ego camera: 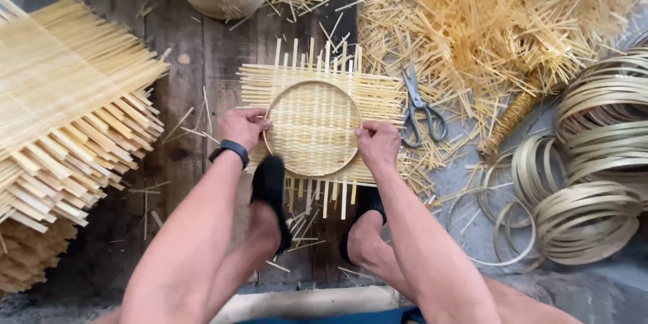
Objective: The person cuts circular pieces from woven bamboo mats using a round wooden template and scissors. They place the template on the mat, trim the excess around the edge, and stack the finished circles. The process is repeated multiple times.
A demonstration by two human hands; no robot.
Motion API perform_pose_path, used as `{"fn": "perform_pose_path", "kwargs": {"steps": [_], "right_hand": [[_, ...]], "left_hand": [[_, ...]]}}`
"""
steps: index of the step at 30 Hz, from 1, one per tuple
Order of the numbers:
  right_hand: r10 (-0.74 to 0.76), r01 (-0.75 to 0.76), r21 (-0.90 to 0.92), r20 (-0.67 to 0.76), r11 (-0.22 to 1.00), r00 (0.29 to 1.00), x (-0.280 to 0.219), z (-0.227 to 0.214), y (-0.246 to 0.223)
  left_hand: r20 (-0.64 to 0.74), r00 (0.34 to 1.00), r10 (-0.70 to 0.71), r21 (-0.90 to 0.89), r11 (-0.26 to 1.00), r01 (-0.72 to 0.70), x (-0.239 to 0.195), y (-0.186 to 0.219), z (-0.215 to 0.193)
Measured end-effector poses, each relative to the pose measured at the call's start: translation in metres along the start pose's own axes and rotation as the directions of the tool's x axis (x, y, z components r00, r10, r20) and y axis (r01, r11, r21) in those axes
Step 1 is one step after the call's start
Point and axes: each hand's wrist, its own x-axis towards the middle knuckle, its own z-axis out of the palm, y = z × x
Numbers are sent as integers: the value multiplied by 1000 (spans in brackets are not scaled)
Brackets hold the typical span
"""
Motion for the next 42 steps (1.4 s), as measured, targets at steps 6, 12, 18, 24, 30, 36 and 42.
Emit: {"fn": "perform_pose_path", "kwargs": {"steps": [6, 12, 18, 24, 30, 36, 42], "right_hand": [[-7, 7, -20, -15, 1000, 1000, 7, 7, 7], [96, -98, 69, 26, 993, 995, -1, 2, 4], [165, -190, 267, 114, 945, 980, -1, 1, 7], [200, -251, 324, 183, 912, 963, 16, -5, 18], [149, -247, 222, 383, 943, 912, 37, -19, 19], [-515, 611, -124, 425, 782, 745, -60, -13, -105], [-723, 859, -349, 469, 375, 507, -75, 66, -52]], "left_hand": [[-45, 999, 29, -287, 957, -41, 19, -25, 5], [250, 960, -125, -478, 847, 234, 20, -36, 7], [33, 998, -46, -392, 918, 55, 4, -42, 13], [19, 995, -98, -265, 959, 99, 1, -24, 3], [251, 950, -186, -446, 849, 284, 7, -2, -10], [-63, 758, 649, 387, 716, -581, 27, 53, 2], [133, 597, 791, 195, 570, -798, 63, 60, 45]]}}
